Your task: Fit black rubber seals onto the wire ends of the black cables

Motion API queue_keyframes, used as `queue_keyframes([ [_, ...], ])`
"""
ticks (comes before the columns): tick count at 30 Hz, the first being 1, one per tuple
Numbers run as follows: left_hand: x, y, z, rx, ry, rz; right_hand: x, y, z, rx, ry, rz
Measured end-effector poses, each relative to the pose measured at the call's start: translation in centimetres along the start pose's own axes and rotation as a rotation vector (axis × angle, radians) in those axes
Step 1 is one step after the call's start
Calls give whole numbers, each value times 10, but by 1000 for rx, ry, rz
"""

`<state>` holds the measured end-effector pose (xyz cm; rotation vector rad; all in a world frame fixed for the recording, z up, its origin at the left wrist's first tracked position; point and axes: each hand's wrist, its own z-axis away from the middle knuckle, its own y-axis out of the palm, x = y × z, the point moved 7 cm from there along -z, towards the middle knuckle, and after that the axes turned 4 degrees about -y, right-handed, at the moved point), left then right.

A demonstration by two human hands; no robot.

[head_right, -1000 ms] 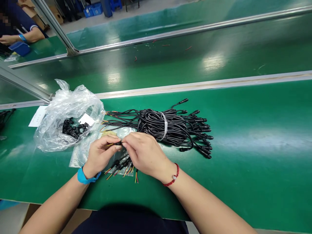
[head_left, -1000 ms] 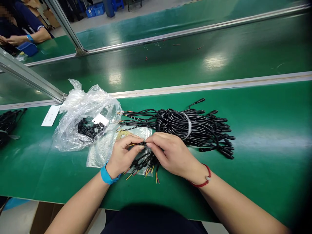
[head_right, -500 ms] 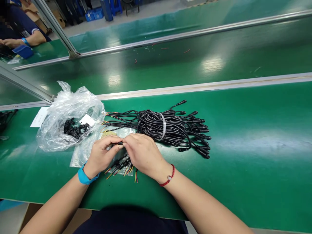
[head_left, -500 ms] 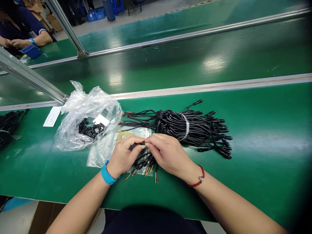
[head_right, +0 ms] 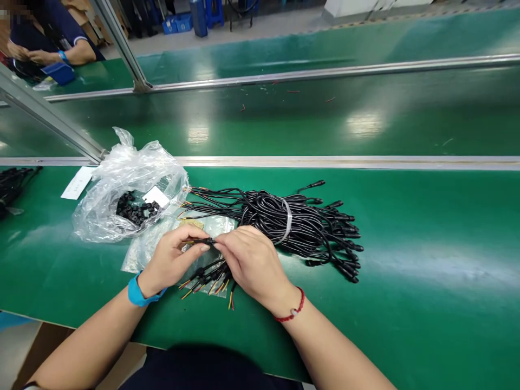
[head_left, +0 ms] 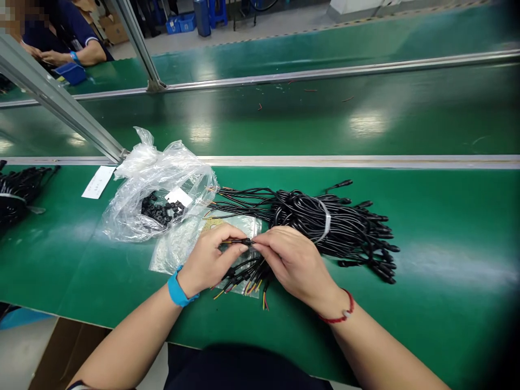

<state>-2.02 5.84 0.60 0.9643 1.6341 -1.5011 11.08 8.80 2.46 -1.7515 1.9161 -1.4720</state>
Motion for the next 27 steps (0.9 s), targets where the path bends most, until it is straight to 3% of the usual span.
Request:
queue_keyframes([
  [6, -10, 6, -1, 59, 185, -39, -6, 9, -2, 189, 23, -64],
  [9, -9, 8, 0, 128, 145, -86, -5, 7, -1, 294, 19, -94],
  [13, -9, 20, 10, 313, 111, -200, 4, 1, -2, 437, -10, -139],
  [17, -12, 38, 23, 454, 176, -377, 3, -1, -23, 328, -6, 203],
  [21, -16, 31, 21, 526, 195, -301, -10, 32, -45, 477, -9, 612],
  [23, -11, 4, 10, 399, 150, -264, -18, 43, -53, 531, 1, 711],
  [27, 26, -85, -8, -156, -84, -375, -23, 44, -59, 482, -19, 741],
])
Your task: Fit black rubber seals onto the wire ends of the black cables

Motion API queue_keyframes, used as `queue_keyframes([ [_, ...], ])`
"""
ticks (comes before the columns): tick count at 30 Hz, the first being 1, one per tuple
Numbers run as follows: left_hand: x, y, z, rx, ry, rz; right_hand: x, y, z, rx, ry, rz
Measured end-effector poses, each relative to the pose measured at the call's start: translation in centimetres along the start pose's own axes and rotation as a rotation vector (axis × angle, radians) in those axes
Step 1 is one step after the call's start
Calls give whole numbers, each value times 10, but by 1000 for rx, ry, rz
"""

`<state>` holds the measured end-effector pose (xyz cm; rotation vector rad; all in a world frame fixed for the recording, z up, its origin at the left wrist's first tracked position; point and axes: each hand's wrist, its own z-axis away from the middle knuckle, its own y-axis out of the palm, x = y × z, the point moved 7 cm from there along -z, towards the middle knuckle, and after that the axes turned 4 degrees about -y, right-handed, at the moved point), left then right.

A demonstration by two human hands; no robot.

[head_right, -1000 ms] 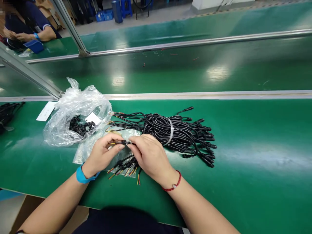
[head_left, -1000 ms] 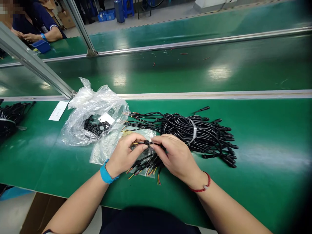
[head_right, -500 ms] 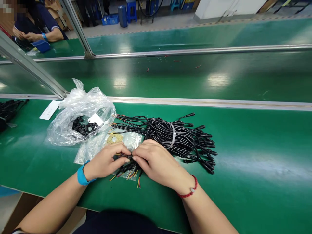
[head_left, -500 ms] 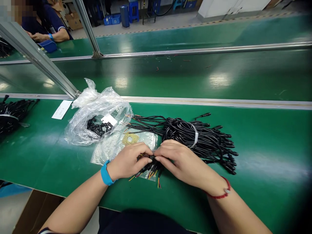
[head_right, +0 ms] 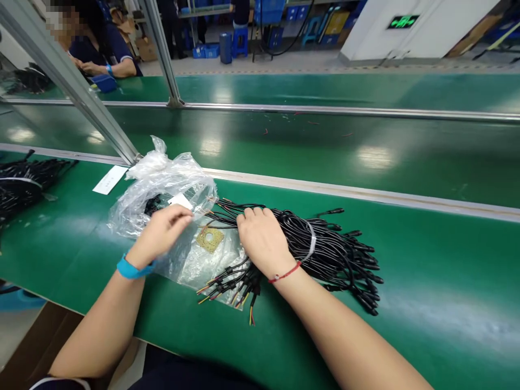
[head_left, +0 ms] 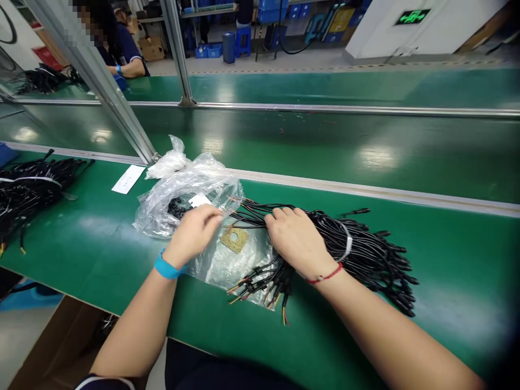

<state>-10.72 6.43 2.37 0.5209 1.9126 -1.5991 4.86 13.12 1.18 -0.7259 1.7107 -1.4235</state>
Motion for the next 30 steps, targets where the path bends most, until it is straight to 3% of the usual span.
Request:
queue_keyframes([
  [1, 16, -12, -3, -81, -74, -63, -1, -2, 1, -27, 4, -15],
  [3, 42, -21, -7, -122, -180, -238, 2, -4, 4, -82, -22, -91],
  [7, 59, -12, -10, -98, -241, -449, 23, -4, 12, -166, -214, -365],
  [9, 58, -7, -12, -93, -229, -450, 30, -1, 17, -186, -257, -467],
  [13, 55, -1, -12, -50, -211, -490, 30, 10, 23, -151, -152, -512],
  [22, 46, 3, -7, -37, -144, -580, 45, 12, 18, -44, -145, -236],
  [26, 40, -4, -7, -130, -152, -409, 43, 10, 15, -53, -180, -225],
  [30, 27, -11, -5, -250, -88, -98, 34, 13, 15, 14, -167, -316],
])
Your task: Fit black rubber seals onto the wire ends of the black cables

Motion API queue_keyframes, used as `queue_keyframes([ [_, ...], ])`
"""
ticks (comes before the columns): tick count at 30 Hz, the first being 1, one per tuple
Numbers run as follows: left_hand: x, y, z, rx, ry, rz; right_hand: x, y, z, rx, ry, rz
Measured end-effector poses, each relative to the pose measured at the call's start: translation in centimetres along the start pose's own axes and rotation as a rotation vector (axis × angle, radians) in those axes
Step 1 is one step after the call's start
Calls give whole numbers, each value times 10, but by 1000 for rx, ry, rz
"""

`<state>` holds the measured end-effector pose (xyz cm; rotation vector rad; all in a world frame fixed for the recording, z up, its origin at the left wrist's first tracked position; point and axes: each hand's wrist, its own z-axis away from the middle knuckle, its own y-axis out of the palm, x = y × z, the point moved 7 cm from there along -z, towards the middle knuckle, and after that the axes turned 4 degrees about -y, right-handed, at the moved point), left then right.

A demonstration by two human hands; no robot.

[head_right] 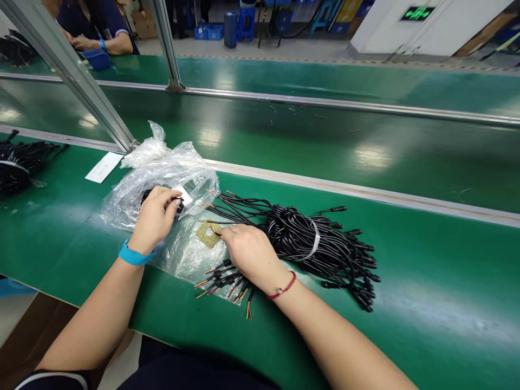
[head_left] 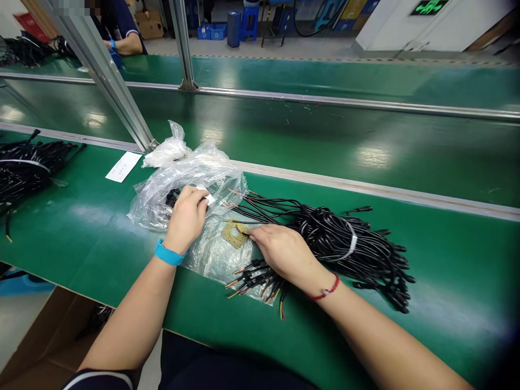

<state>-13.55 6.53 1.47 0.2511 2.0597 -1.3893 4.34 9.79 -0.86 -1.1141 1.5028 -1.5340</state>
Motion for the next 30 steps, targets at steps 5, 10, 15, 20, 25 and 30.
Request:
queue_keyframes([
  [5, -1, 10, 2, 76, -90, 450, -4, 2, 1, 89, 39, 31],
  [10, -2, 25, 6, 187, -247, 823, 5, 5, -2, 91, -24, 120],
  [15, -6, 26, 8, 204, -320, 924, 3, -5, 4, -38, 10, -17],
  [20, -14, 40, 17, 304, -409, 1063, -8, -36, 29, -352, 62, -239],
  [25, -30, 68, 35, 532, -577, 1331, -17, -54, 53, -618, 84, -349],
  [30, -41, 77, 45, 645, -610, 1394, -18, -51, 60, -660, 80, -356],
])
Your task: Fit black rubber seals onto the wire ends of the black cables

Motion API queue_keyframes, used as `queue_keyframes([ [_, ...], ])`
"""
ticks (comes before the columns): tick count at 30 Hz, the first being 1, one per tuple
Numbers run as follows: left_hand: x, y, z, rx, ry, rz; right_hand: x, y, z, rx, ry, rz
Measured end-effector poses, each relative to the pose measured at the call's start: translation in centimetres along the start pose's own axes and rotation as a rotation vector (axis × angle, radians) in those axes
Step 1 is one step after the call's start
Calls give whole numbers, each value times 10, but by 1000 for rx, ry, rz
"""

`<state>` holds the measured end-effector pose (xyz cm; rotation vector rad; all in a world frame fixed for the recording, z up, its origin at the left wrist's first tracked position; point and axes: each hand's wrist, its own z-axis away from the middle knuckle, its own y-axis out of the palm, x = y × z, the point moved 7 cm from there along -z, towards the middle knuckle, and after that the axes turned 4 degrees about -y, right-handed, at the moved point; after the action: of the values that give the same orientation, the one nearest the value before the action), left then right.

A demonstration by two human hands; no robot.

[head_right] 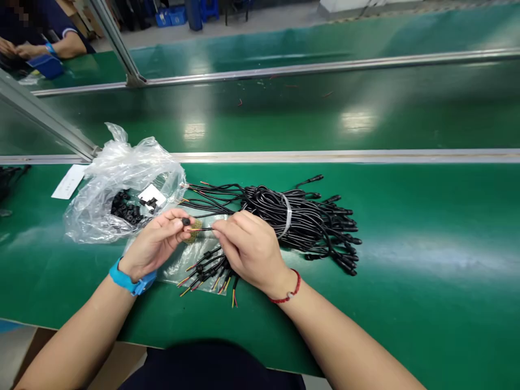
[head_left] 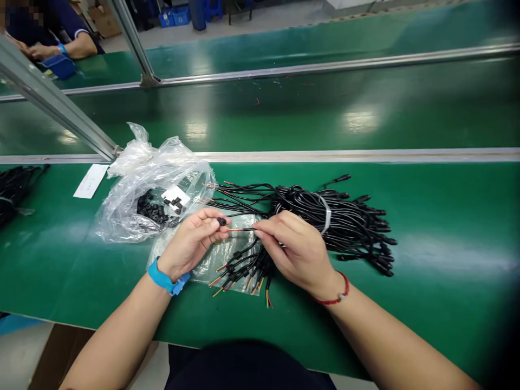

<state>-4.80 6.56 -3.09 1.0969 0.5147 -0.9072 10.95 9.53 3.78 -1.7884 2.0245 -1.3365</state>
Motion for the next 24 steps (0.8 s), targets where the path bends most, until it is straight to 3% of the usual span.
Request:
queue_keyframes([
  [7, 0, 8, 4, 55, -18, 0, -2, 2, 0, 6, 20, 21],
  [24, -1, 7, 7, -14, 7, -114, -1, 1, -2, -38, 65, 112],
])
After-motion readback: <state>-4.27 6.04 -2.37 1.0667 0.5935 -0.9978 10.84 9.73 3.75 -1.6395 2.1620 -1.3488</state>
